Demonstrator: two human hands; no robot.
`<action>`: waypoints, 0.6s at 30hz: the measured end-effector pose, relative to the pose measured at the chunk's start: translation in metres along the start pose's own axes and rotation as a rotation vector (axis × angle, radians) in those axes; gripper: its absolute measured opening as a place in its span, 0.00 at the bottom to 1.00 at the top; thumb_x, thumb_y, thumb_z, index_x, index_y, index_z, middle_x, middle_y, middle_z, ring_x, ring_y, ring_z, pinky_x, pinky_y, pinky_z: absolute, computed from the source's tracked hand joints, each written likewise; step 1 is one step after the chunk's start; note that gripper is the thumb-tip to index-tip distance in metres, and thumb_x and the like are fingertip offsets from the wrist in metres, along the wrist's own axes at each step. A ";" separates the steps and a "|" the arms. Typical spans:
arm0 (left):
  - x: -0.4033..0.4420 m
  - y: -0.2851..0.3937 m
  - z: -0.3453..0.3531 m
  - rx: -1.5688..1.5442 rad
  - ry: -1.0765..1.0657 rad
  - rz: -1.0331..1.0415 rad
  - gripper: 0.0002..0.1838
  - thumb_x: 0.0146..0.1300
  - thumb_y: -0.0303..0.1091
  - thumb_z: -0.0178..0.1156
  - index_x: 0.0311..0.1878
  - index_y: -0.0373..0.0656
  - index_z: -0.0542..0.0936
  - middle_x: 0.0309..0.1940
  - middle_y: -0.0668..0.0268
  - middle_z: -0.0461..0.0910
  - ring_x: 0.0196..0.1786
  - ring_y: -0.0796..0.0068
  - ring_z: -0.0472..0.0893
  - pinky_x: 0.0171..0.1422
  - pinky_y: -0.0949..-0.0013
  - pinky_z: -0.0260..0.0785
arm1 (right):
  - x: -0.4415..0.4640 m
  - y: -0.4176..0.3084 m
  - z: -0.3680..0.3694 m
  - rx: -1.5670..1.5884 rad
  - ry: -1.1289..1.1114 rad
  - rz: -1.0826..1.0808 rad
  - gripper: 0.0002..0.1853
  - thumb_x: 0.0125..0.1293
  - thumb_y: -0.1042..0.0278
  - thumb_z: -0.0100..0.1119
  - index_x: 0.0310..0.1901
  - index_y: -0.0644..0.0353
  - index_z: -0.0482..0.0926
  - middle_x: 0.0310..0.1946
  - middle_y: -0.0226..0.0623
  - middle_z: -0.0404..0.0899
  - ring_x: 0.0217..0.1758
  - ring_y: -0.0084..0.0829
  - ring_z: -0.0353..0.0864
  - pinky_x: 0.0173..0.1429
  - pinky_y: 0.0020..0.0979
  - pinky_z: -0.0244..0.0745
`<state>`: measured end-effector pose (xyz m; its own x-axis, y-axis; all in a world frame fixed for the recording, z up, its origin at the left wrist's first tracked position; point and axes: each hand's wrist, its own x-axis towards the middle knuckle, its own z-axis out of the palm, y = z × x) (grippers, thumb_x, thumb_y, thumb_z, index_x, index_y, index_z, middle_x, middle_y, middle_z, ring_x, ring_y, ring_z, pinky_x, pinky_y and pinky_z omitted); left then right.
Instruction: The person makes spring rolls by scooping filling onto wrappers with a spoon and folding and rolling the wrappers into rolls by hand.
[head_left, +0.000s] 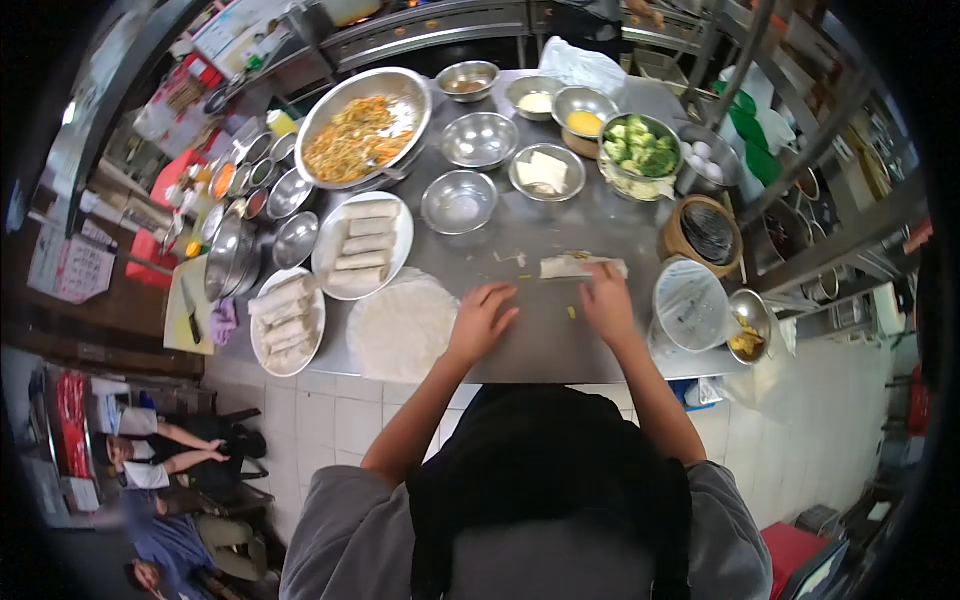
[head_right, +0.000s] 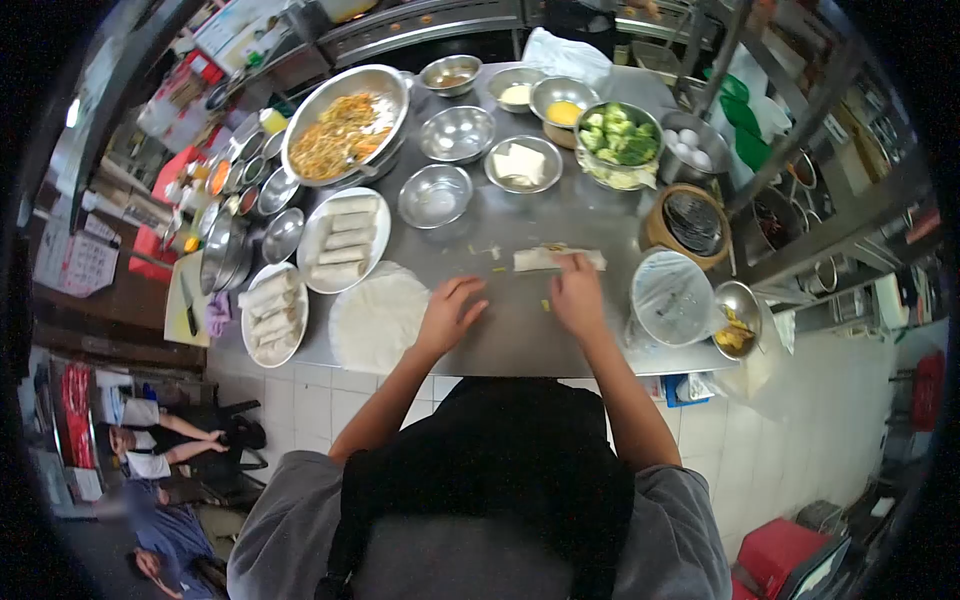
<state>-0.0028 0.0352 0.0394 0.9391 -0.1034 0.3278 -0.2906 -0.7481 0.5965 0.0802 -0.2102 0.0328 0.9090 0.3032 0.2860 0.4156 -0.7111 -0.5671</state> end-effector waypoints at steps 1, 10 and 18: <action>-0.023 -0.003 -0.011 0.024 0.080 -0.044 0.16 0.62 0.33 0.68 0.53 0.43 0.82 0.55 0.58 0.80 0.59 0.53 0.77 0.65 0.55 0.69 | -0.001 -0.007 0.009 0.100 -0.069 -0.028 0.18 0.61 0.75 0.61 0.54 0.57 0.79 0.51 0.48 0.79 0.55 0.53 0.78 0.61 0.48 0.74; -0.183 -0.060 -0.077 0.363 0.638 -0.658 0.11 0.65 0.27 0.64 0.50 0.41 0.81 0.52 0.55 0.79 0.55 0.53 0.76 0.62 0.55 0.68 | 0.033 -0.140 0.156 0.382 -0.363 -0.319 0.10 0.63 0.71 0.61 0.46 0.58 0.83 0.48 0.44 0.78 0.54 0.48 0.78 0.57 0.46 0.76; -0.188 -0.078 -0.081 0.289 0.631 -0.757 0.14 0.64 0.29 0.65 0.52 0.41 0.81 0.48 0.55 0.78 0.50 0.57 0.77 0.55 0.57 0.71 | 0.067 -0.176 0.213 -0.005 -0.311 -0.448 0.08 0.62 0.69 0.61 0.41 0.57 0.84 0.47 0.40 0.77 0.53 0.43 0.76 0.55 0.44 0.74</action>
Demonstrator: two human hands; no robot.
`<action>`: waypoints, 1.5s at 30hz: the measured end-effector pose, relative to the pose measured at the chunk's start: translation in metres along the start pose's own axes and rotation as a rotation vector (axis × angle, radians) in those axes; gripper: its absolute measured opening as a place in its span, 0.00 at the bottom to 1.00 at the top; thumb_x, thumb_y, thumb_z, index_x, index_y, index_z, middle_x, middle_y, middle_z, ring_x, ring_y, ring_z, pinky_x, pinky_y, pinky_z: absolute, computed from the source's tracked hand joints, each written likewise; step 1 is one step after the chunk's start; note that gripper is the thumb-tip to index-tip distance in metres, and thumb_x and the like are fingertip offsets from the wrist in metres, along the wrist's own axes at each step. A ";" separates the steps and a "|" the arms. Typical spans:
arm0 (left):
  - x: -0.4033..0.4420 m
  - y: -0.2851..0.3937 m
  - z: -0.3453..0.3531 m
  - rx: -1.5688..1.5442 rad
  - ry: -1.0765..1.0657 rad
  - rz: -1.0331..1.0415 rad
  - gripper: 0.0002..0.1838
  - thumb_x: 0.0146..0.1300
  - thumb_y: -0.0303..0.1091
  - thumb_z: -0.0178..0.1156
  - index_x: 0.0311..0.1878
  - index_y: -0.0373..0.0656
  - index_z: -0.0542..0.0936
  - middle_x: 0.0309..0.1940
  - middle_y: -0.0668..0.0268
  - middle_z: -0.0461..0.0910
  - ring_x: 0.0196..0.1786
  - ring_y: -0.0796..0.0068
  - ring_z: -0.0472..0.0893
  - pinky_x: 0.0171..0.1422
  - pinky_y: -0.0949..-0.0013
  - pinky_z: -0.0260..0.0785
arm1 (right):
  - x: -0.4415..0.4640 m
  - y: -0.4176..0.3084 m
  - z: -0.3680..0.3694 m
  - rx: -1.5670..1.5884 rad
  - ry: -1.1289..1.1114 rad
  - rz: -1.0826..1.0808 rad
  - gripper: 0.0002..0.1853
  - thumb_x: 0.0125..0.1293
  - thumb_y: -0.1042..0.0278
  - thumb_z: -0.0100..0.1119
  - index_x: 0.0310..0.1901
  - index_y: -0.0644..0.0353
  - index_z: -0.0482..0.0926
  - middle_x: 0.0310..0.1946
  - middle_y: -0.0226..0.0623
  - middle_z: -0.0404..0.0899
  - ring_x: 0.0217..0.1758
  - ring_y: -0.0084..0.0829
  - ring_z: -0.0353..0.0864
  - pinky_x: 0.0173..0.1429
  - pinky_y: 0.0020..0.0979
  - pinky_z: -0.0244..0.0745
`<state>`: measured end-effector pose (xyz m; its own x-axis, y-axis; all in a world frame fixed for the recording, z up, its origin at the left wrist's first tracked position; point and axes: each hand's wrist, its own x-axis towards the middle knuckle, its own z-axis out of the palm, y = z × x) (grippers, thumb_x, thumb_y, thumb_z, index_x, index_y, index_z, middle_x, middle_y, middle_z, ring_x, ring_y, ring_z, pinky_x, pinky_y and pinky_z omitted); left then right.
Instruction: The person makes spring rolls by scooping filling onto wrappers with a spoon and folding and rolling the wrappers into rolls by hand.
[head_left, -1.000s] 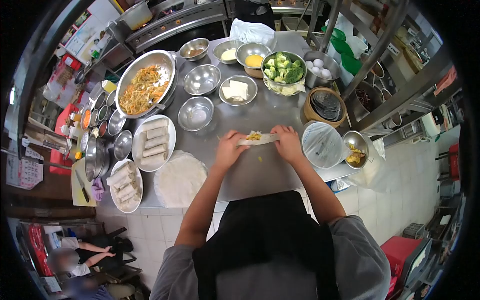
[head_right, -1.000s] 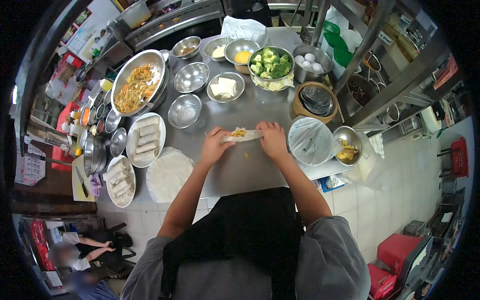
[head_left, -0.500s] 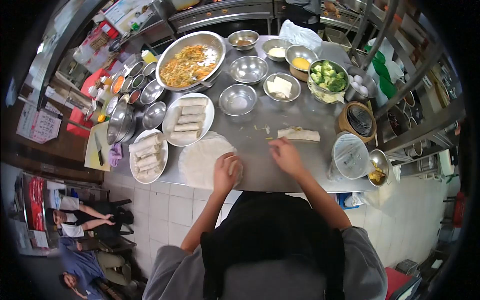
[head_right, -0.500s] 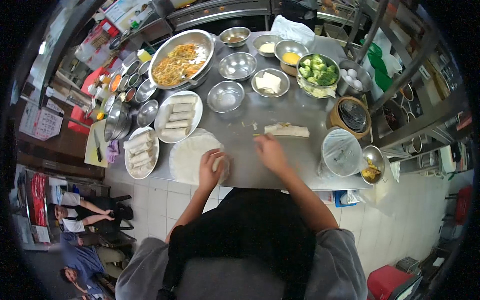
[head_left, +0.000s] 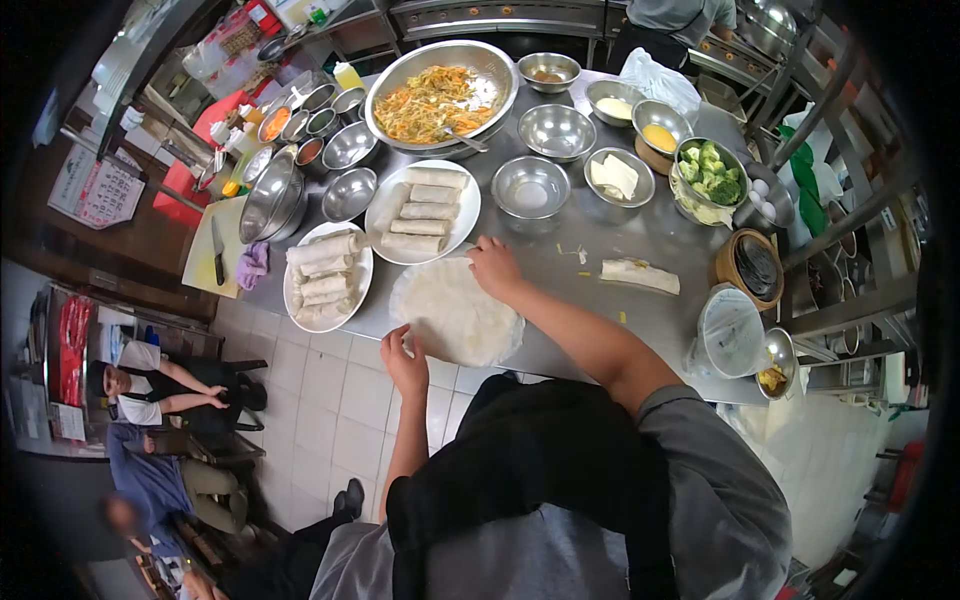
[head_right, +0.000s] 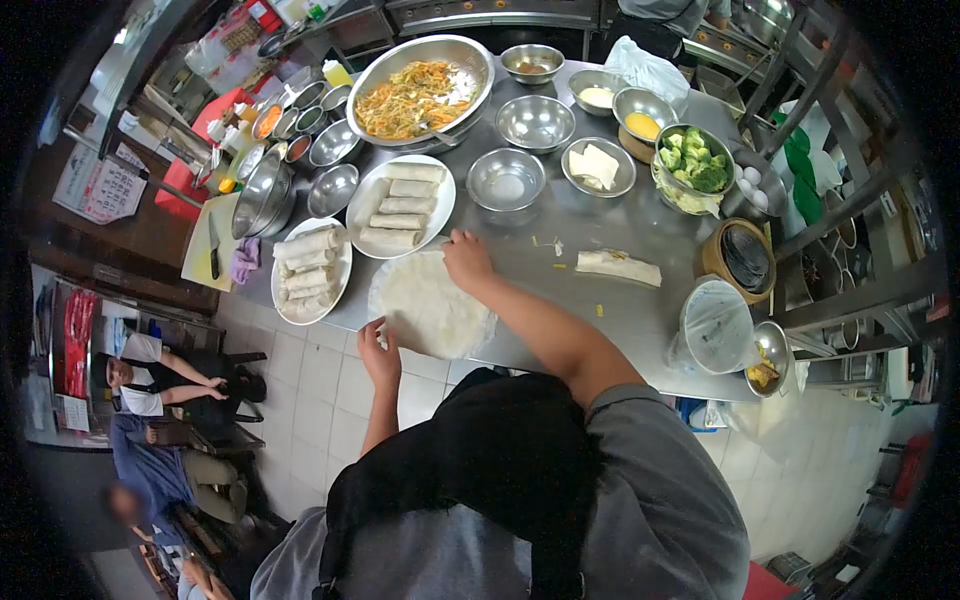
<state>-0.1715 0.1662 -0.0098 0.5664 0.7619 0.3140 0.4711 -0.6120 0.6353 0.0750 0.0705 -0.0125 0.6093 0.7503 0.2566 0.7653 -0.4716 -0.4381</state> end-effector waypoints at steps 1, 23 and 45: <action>0.000 0.000 0.001 0.007 0.004 0.021 0.14 0.64 0.29 0.65 0.52 0.41 0.81 0.48 0.55 0.78 0.51 0.56 0.77 0.56 0.57 0.71 | 0.002 -0.002 -0.002 -0.029 -0.014 -0.004 0.08 0.62 0.69 0.62 0.42 0.56 0.84 0.46 0.38 0.77 0.54 0.42 0.76 0.56 0.43 0.74; 0.044 -0.002 0.009 -0.021 -0.023 0.170 0.17 0.62 0.27 0.64 0.54 0.40 0.80 0.52 0.53 0.78 0.58 0.51 0.76 0.64 0.54 0.67 | 0.000 -0.017 -0.011 0.322 -0.035 -0.027 0.06 0.58 0.73 0.64 0.38 0.56 0.81 0.40 0.41 0.79 0.52 0.46 0.79 0.54 0.46 0.77; 0.074 -0.022 0.025 0.022 -0.113 -0.106 0.13 0.63 0.36 0.69 0.40 0.36 0.80 0.28 0.60 0.83 0.35 0.65 0.81 0.43 0.65 0.72 | -0.063 0.015 -0.036 0.409 0.183 0.279 0.14 0.59 0.77 0.64 0.48 0.56 0.82 0.47 0.41 0.76 0.51 0.42 0.79 0.55 0.40 0.77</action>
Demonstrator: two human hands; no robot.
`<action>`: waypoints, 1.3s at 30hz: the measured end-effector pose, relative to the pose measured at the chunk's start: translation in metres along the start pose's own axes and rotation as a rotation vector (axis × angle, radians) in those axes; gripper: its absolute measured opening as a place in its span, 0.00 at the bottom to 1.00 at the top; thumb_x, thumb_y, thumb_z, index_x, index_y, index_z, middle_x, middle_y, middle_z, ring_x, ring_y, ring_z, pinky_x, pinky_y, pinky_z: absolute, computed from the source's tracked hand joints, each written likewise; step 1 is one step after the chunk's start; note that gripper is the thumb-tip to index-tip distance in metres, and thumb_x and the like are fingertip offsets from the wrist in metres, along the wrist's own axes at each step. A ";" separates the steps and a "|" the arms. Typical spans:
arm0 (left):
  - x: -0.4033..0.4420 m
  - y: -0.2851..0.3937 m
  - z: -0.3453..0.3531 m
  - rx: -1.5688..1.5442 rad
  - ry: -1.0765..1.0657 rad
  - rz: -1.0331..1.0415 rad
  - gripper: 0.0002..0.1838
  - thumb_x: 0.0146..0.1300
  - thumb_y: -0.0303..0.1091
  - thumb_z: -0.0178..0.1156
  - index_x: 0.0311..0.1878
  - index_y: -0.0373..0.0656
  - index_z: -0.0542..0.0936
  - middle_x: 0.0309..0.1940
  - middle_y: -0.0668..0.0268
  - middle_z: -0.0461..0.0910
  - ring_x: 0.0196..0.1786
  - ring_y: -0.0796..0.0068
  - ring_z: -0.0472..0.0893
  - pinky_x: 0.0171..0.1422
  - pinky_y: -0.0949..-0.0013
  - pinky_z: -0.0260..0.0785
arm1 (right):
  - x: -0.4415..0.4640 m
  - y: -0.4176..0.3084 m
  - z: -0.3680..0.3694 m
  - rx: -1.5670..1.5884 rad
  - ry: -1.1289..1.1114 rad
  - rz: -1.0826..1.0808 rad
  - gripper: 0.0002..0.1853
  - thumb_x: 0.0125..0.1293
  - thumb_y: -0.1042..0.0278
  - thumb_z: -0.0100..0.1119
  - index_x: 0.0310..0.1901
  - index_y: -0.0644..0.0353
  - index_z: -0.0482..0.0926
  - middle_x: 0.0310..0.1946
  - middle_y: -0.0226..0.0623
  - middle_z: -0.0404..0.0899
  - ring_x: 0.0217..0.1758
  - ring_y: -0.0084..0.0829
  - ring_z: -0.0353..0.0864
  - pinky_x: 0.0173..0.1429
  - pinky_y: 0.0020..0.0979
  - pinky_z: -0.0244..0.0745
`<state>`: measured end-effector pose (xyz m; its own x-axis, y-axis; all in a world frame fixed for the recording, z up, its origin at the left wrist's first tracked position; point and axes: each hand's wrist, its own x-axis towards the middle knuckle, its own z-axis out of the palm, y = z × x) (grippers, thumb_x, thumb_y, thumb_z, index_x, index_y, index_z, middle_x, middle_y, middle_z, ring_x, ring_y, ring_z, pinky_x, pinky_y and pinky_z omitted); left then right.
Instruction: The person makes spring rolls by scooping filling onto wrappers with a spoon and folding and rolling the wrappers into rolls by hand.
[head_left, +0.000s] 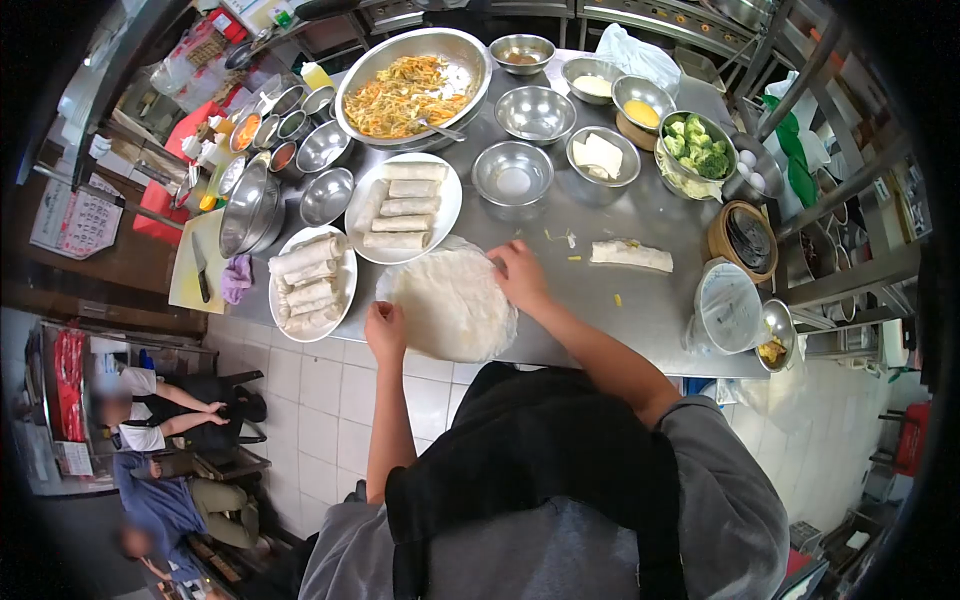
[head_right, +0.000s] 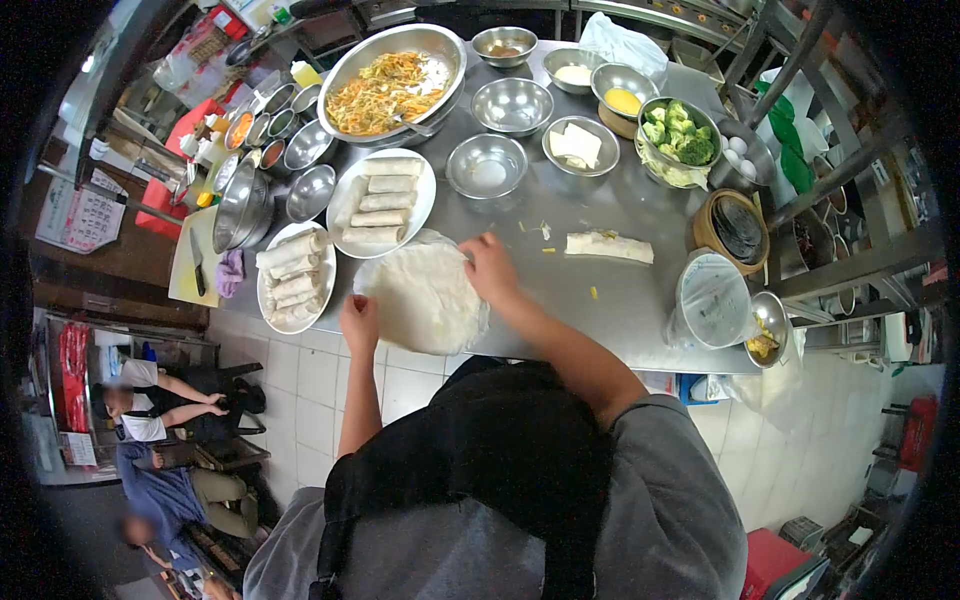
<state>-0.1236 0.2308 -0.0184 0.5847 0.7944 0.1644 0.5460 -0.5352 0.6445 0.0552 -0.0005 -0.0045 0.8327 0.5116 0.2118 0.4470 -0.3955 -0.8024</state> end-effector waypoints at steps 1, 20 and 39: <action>-0.003 0.014 -0.010 -0.066 -0.058 -0.053 0.14 0.63 0.35 0.69 0.44 0.36 0.79 0.29 0.60 0.83 0.34 0.68 0.81 0.42 0.67 0.72 | -0.001 0.006 -0.005 0.052 0.007 0.037 0.14 0.60 0.76 0.64 0.48 0.56 0.82 0.47 0.42 0.76 0.48 0.41 0.80 0.53 0.38 0.78; -0.070 0.098 0.004 -0.181 -0.399 0.326 0.15 0.57 0.32 0.72 0.46 0.41 0.81 0.43 0.57 0.79 0.42 0.60 0.81 0.47 0.59 0.75 | -0.037 -0.006 -0.014 -0.143 -0.371 0.297 0.15 0.55 0.55 0.73 0.36 0.57 0.86 0.34 0.40 0.87 0.38 0.39 0.87 0.42 0.40 0.79; -0.080 0.068 0.029 -1.110 -0.489 -0.560 0.10 0.67 0.27 0.67 0.50 0.40 0.80 0.40 0.68 0.85 0.37 0.79 0.82 0.42 0.75 0.75 | -0.044 0.004 0.024 0.556 -0.522 0.361 0.22 0.65 0.66 0.69 0.57 0.63 0.76 0.44 0.40 0.82 0.44 0.32 0.83 0.52 0.36 0.80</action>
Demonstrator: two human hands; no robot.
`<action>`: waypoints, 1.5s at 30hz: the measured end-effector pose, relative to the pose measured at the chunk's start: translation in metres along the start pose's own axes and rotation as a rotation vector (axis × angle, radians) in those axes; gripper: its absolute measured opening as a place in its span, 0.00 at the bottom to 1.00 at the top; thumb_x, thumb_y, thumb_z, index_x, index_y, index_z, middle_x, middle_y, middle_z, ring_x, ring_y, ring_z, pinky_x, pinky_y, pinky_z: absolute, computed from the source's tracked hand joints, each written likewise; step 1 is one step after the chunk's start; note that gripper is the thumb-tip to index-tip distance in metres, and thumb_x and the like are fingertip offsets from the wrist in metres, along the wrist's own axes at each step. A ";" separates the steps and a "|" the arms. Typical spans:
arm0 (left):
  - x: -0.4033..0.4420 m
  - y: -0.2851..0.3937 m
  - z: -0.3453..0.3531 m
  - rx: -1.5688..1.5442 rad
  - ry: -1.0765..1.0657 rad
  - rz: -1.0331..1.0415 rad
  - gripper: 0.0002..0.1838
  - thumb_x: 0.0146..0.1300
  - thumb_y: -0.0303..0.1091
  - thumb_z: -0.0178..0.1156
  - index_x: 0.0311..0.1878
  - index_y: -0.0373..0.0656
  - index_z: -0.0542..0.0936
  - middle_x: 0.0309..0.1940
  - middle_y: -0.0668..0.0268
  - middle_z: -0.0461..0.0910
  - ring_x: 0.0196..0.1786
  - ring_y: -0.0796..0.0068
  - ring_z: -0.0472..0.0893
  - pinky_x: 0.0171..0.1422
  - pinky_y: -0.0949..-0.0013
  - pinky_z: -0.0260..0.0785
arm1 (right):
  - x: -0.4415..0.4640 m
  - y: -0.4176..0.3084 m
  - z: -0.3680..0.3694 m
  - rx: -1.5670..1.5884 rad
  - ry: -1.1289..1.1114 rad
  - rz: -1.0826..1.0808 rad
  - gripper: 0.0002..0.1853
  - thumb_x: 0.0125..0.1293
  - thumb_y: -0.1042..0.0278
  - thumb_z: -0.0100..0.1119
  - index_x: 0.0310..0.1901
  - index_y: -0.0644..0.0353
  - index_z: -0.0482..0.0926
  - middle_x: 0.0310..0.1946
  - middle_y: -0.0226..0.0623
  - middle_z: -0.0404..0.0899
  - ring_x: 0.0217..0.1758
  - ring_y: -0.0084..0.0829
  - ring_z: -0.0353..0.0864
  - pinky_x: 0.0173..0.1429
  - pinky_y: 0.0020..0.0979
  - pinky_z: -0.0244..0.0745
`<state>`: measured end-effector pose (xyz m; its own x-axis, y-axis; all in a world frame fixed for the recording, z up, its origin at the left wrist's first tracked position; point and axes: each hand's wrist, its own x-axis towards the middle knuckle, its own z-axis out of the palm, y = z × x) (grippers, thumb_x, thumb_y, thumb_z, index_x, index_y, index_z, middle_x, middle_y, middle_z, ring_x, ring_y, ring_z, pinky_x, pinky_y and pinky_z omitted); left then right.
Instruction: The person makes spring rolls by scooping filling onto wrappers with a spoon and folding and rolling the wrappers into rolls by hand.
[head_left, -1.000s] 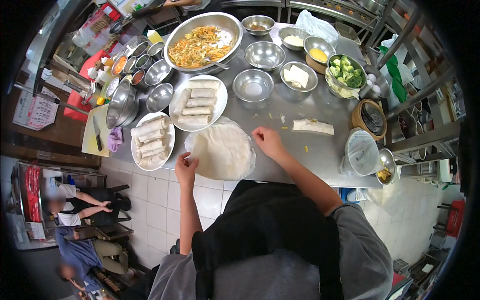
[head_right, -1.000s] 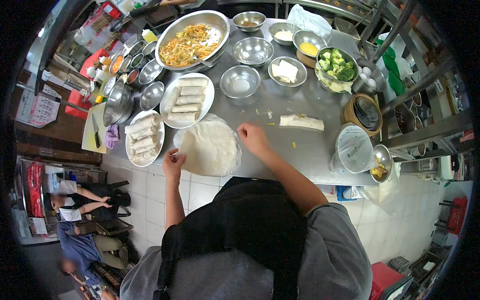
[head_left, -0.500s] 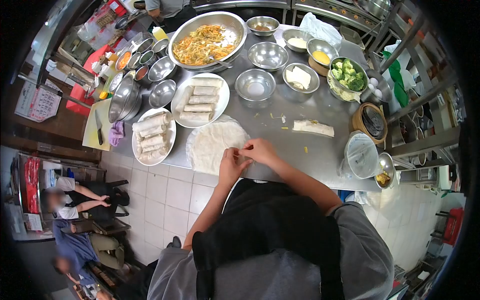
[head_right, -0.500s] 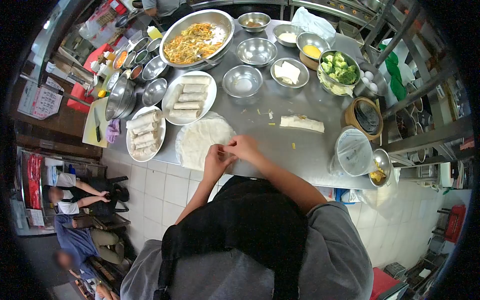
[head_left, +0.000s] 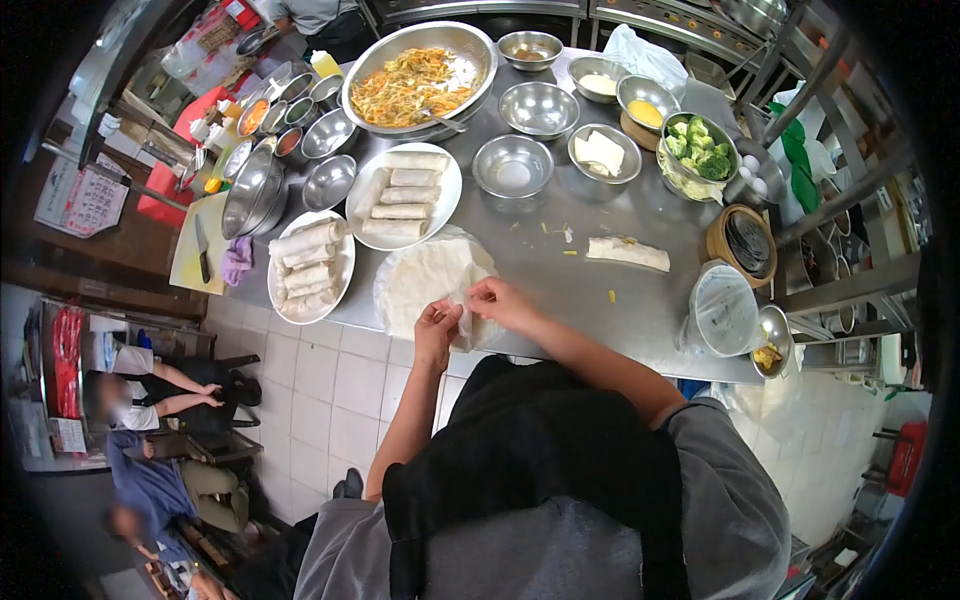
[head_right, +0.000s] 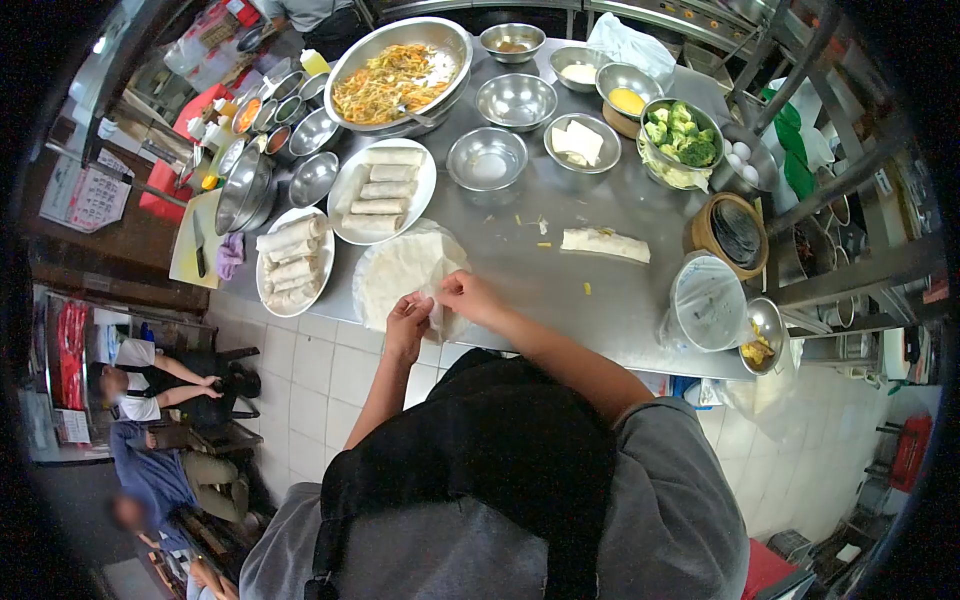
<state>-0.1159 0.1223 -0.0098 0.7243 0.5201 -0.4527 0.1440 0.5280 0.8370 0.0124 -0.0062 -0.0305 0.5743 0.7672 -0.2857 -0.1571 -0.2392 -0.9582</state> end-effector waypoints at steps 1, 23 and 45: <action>0.002 -0.003 -0.003 -0.027 -0.011 -0.002 0.11 0.67 0.26 0.67 0.50 0.40 0.79 0.40 0.67 0.85 0.38 0.79 0.82 0.42 0.75 0.75 | -0.002 -0.001 0.004 -0.009 0.003 -0.049 0.23 0.63 0.66 0.69 0.58 0.63 0.75 0.44 0.40 0.82 0.45 0.32 0.83 0.52 0.36 0.80; 0.001 0.144 -0.064 1.103 0.785 1.047 0.15 0.70 0.19 0.44 0.52 0.39 0.78 0.50 0.50 0.73 0.54 0.49 0.75 0.58 0.54 0.68 | 0.016 -0.010 -0.003 -0.456 -0.029 -0.033 0.47 0.56 0.62 0.73 0.75 0.57 0.60 0.54 0.43 0.73 0.48 0.36 0.83 0.53 0.36 0.79; -0.075 0.186 0.142 1.143 -0.375 0.790 0.15 0.54 0.27 0.69 0.47 0.39 0.82 0.36 0.58 0.80 0.35 0.62 0.80 0.42 0.62 0.74 | -0.114 -0.158 -0.026 -0.490 0.438 -0.402 0.28 0.63 0.69 0.63 0.65 0.59 0.69 0.58 0.54 0.75 0.59 0.54 0.77 0.59 0.48 0.75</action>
<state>-0.0483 0.0859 0.2231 0.9741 0.1181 0.1930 -0.0494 -0.7214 0.6907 -0.0075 -0.0712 0.1540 0.7937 0.5698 0.2129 0.4456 -0.3064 -0.8412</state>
